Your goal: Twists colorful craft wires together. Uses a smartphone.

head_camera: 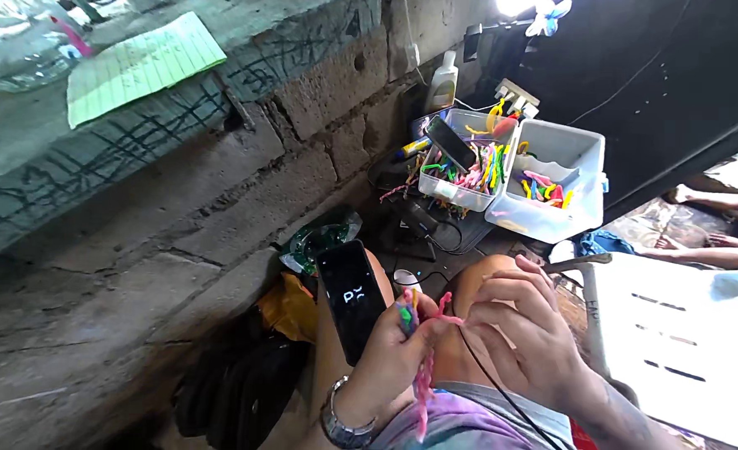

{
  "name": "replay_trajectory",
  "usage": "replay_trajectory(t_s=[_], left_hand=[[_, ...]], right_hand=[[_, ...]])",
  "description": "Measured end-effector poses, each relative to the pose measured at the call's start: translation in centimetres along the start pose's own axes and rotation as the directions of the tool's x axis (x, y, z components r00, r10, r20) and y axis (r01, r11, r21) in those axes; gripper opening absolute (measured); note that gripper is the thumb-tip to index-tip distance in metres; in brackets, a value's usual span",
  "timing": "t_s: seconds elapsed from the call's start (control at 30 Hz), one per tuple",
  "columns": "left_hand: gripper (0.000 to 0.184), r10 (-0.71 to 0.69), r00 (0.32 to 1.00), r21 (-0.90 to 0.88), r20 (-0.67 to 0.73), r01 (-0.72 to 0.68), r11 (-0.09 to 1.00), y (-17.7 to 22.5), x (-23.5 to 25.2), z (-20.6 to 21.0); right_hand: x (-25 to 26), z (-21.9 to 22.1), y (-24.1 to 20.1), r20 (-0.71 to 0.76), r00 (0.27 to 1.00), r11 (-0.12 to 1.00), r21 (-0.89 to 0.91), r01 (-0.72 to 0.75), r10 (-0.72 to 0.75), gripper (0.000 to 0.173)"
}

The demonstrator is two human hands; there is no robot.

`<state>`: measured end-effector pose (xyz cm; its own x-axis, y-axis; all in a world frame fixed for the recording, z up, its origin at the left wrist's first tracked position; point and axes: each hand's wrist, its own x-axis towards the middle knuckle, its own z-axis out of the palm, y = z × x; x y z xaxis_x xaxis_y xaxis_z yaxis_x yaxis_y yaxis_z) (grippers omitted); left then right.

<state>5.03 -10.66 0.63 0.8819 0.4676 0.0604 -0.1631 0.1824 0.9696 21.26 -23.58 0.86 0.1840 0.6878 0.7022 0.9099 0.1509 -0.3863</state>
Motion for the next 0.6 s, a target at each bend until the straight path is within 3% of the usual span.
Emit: replay_trajectory(t_s=[0.1,0.17,0.23,0.3,0.4,0.5,0.6], left_hand=[[0.007,-0.016,0.999,-0.377,0.051,0.034,0.925,-0.8,0.0,0.0],[0.009,0.054,0.989,-0.387,0.137,0.004,0.922,-1.1,0.0,0.0],[0.012,0.147,0.970,-0.229,0.192,-0.101,0.968,-1.2,0.1,-0.2],[0.012,0.176,0.974,-0.045,0.145,-0.171,0.984,-0.8,0.2,-0.1],[0.025,0.154,0.988,0.212,-0.004,-0.149,0.966,0.0,0.3,0.2],[0.017,0.224,0.971,0.453,-0.087,-0.161,0.877,0.1,0.4,0.0],[0.015,0.242,0.962,0.526,-0.125,-0.143,0.839,0.1,0.5,0.0]], right_hand=[[-0.4,0.4,1.1,0.071,0.989,0.980,0.142,-0.139,0.130,0.026],[-0.1,0.4,2.1,0.148,0.971,0.943,0.250,-0.218,0.185,0.023],[0.8,0.1,2.8,0.205,0.958,0.920,0.297,-0.257,0.202,0.022],[1.9,-0.4,2.8,0.215,0.960,0.943,0.239,-0.231,0.180,0.023],[3.2,-0.9,1.2,0.151,0.984,0.992,0.075,-0.106,0.093,0.029],[3.0,-0.7,-1.1,0.081,0.997,0.997,-0.079,0.020,-0.014,0.024],[1.7,-0.1,-2.0,0.029,0.996,0.987,-0.134,0.091,-0.087,0.016]])
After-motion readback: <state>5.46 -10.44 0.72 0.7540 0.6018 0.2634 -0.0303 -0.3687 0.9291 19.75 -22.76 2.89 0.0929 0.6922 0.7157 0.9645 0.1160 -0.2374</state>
